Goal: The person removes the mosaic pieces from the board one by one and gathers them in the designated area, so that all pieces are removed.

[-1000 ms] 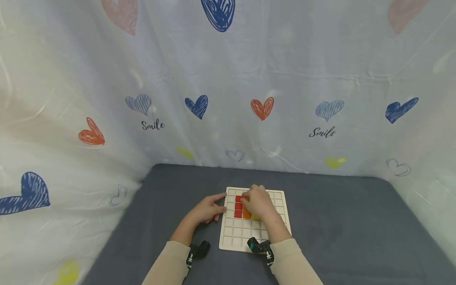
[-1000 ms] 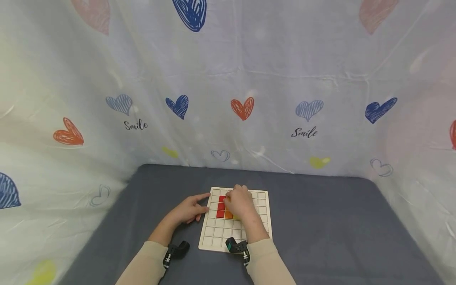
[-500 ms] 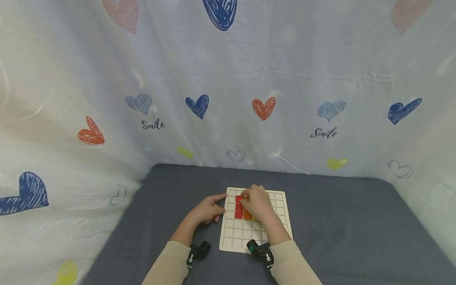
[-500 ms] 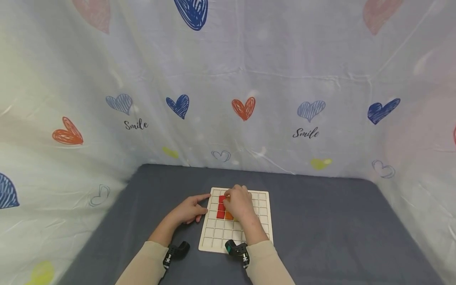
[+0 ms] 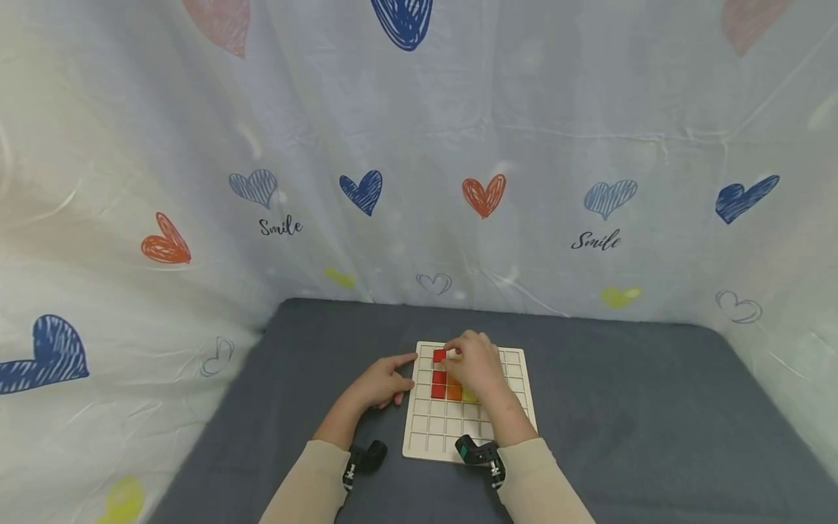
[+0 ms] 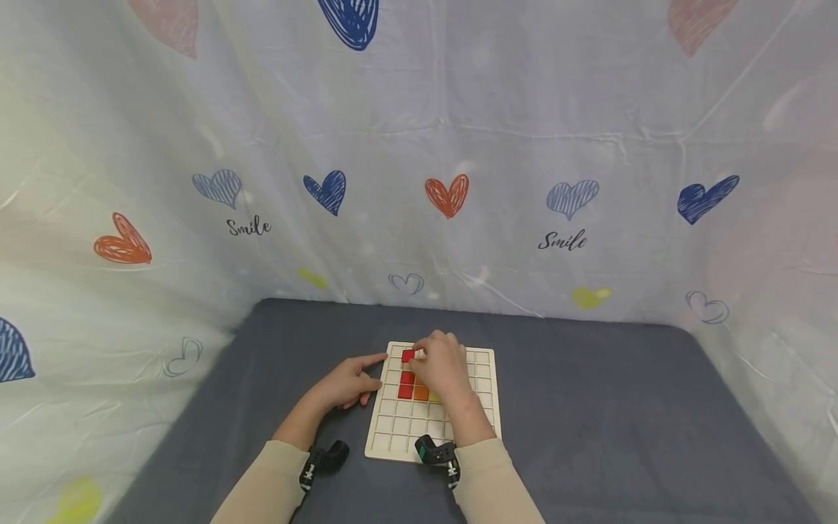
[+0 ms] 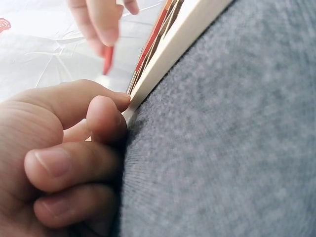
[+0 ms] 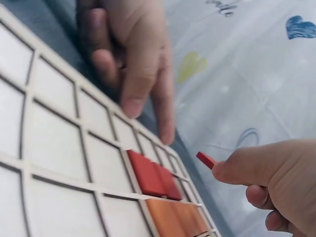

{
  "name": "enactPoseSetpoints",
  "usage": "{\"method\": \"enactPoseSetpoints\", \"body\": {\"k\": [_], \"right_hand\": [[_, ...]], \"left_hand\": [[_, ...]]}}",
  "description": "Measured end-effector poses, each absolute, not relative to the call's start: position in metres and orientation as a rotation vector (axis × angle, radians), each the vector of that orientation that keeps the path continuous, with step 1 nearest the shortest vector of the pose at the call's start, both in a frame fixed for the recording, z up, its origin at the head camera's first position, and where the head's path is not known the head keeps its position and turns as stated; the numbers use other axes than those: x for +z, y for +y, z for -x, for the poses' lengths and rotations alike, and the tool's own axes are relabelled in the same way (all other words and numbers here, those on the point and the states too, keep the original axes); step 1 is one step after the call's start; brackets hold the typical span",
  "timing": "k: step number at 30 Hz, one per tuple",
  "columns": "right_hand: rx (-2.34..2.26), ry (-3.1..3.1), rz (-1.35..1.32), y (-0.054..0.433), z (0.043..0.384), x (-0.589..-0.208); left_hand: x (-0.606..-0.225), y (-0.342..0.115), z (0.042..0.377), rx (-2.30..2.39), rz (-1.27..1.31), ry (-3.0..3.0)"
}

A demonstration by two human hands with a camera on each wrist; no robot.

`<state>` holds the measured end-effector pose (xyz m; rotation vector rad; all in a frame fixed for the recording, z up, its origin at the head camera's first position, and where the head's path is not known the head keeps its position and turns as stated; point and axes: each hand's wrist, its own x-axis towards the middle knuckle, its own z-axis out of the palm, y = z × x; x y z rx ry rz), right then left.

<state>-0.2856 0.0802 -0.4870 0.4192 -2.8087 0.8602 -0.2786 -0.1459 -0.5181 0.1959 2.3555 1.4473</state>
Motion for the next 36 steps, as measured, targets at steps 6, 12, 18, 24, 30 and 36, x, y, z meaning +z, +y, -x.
{"method": "enactPoseSetpoints", "body": {"k": [6, 12, 18, 24, 30, 36], "right_hand": [[1.042, -2.784, -0.378, 0.092, 0.283, -0.470], [1.106, -2.763, -0.386, 0.102, 0.277, -0.454], [1.112, -2.746, -0.394, 0.112, 0.271, -0.443], [1.140, -2.753, -0.378, 0.127, 0.269, -0.437], [1.179, -2.729, -0.380, 0.147, 0.269, -0.432], [1.182, -2.706, -0.368, 0.169, 0.268, -0.431]], "left_hand": [[-0.519, -0.145, 0.279, 1.430, -0.189, 2.373], [-0.519, -0.145, 0.278, 1.431, -0.198, 2.376], [-0.518, -0.144, 0.277, 1.429, -0.208, 2.383], [-0.520, -0.144, 0.277, 1.436, -0.211, 2.380], [-0.522, -0.145, 0.277, 1.452, -0.213, 2.375], [-0.522, -0.145, 0.277, 1.449, -0.210, 2.392]]}}
